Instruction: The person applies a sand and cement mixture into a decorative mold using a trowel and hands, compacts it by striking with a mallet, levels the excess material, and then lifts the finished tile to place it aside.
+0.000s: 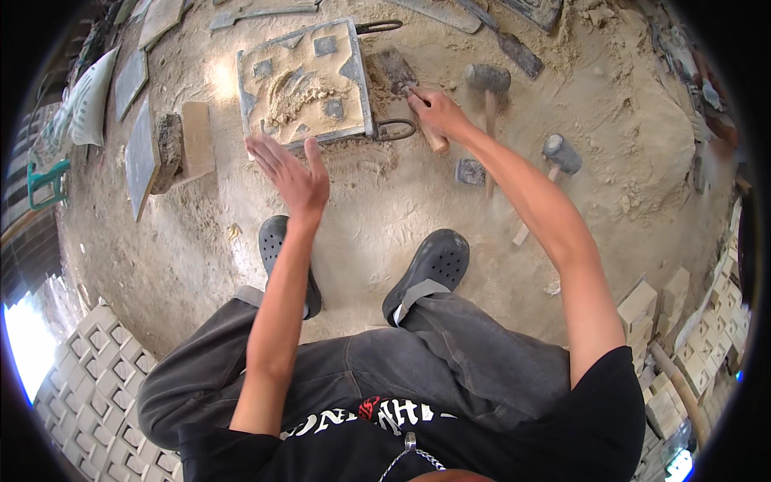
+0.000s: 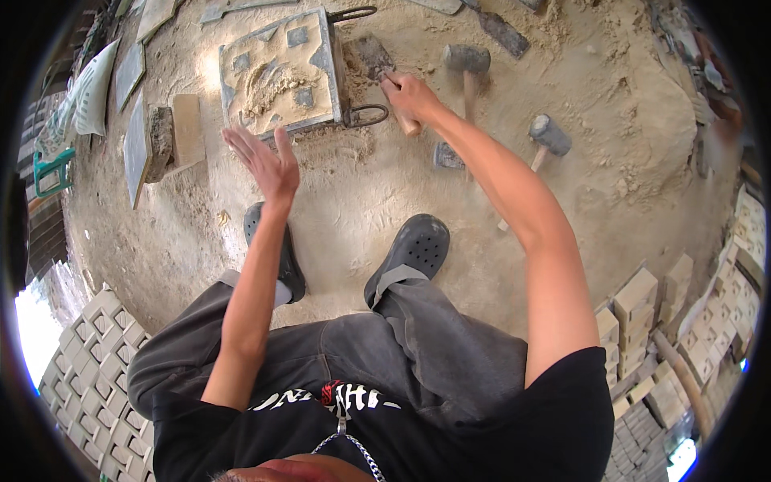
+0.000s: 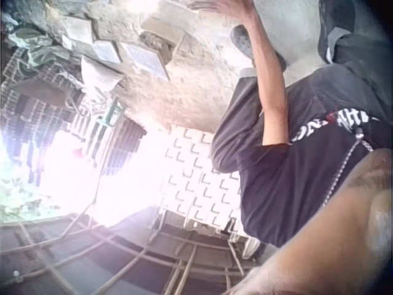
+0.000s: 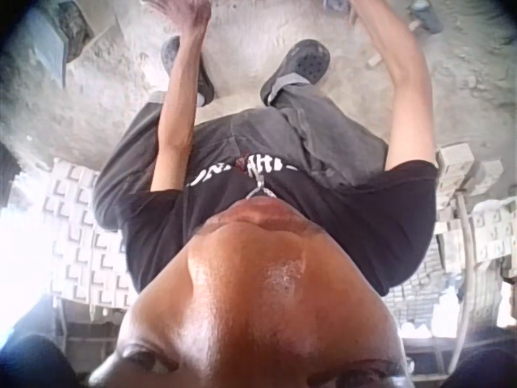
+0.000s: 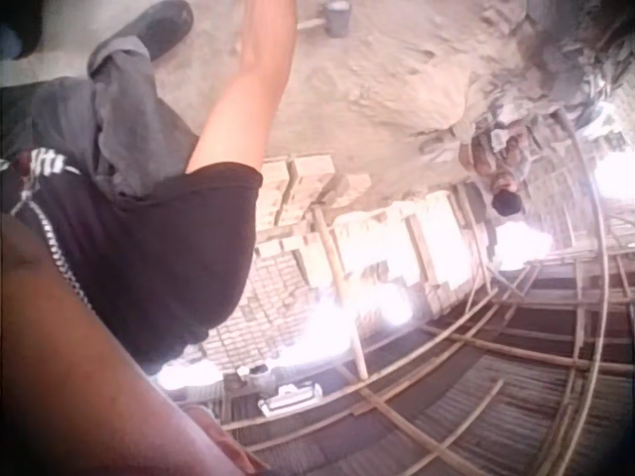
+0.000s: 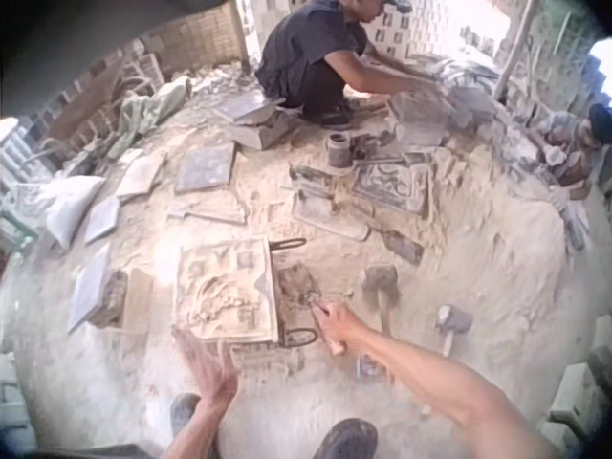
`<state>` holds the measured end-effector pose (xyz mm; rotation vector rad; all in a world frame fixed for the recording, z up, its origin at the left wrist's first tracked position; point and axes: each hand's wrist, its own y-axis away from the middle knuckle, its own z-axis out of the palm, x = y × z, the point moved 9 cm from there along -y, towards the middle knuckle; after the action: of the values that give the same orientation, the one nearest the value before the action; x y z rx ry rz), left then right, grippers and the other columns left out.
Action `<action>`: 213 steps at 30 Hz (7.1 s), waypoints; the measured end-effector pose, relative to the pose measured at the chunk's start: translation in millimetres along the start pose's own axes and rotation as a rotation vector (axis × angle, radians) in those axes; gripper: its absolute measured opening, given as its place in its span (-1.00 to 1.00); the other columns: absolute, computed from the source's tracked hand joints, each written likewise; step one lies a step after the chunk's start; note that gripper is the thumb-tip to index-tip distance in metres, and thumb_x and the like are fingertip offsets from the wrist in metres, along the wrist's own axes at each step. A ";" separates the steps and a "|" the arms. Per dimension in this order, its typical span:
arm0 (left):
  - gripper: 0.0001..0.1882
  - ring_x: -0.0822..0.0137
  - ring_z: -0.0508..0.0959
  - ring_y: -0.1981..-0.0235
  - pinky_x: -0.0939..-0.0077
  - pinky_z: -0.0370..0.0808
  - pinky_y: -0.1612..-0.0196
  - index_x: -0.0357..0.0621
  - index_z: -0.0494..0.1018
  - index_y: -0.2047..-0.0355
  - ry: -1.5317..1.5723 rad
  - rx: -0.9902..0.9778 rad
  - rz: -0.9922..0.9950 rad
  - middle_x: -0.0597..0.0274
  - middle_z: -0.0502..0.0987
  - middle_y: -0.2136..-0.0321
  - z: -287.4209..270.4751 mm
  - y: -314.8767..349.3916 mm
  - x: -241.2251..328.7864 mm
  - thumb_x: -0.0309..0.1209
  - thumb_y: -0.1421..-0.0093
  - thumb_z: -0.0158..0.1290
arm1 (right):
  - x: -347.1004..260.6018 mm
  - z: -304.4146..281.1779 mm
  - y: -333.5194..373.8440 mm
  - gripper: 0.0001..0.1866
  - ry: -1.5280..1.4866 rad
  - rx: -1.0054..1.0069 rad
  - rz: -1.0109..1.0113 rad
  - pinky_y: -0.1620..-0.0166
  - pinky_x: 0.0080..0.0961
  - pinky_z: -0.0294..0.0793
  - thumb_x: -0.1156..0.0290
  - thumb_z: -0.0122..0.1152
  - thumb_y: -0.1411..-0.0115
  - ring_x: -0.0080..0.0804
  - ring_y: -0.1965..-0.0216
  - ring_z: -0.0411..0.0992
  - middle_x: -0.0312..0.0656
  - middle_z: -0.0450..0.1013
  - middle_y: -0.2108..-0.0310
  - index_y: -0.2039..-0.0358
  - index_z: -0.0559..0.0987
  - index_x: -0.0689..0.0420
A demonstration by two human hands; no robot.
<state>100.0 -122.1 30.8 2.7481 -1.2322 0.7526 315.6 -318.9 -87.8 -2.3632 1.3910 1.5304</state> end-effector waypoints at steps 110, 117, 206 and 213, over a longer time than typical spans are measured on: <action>-0.30 -0.03 0.11 -0.41 0.05 -0.04 -0.42 -0.22 0.17 -0.35 -0.166 -0.242 0.627 -0.06 0.15 -0.38 58.0 -114.5 86.0 0.03 -0.40 -0.18 | 248.8 -300.0 16.0 -0.63 -1.145 0.572 0.347 0.64 -0.55 0.48 0.22 0.23 -0.28 -0.52 0.61 0.44 -0.12 0.56 0.34 0.02 0.56 0.22; -0.29 -0.05 0.12 -0.41 0.05 -0.02 -0.42 -0.23 0.18 -0.34 -0.160 -0.253 0.632 -0.06 0.17 -0.37 57.6 -114.4 87.3 0.05 -0.40 -0.18 | 314.0 -335.1 108.2 -0.59 -0.983 0.765 0.512 0.62 -0.56 0.49 0.20 0.25 -0.27 -0.52 0.60 0.43 -0.13 0.57 0.33 -0.03 0.57 0.20; -0.06 0.03 -0.27 -0.49 0.14 -0.32 -0.49 -0.39 -0.27 -0.42 -0.283 -0.357 0.446 -0.16 -0.25 -0.46 56.8 -192.5 -29.4 0.24 -0.38 -0.60 | -202.8 -40.9 83.4 -0.45 0.143 0.270 -0.131 0.04 -0.29 0.51 0.17 0.15 -0.18 -0.04 0.12 0.57 0.13 0.58 0.14 -0.16 0.51 0.14; -0.03 0.02 -0.18 -0.49 0.21 -0.24 -0.50 -0.46 -0.18 -0.40 -0.289 -0.301 0.602 -0.17 -0.13 -0.44 81.2 -177.4 32.2 0.25 -0.37 -0.56 | -172.3 -63.1 82.5 -0.43 0.020 0.317 -0.031 0.05 -0.43 0.50 0.14 0.18 -0.19 -0.24 0.16 0.59 0.01 0.61 0.16 -0.16 0.52 0.17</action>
<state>278.1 -41.3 1.7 2.2983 -2.0765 0.1502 284.0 -281.6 107.3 -2.2021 1.4666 1.1774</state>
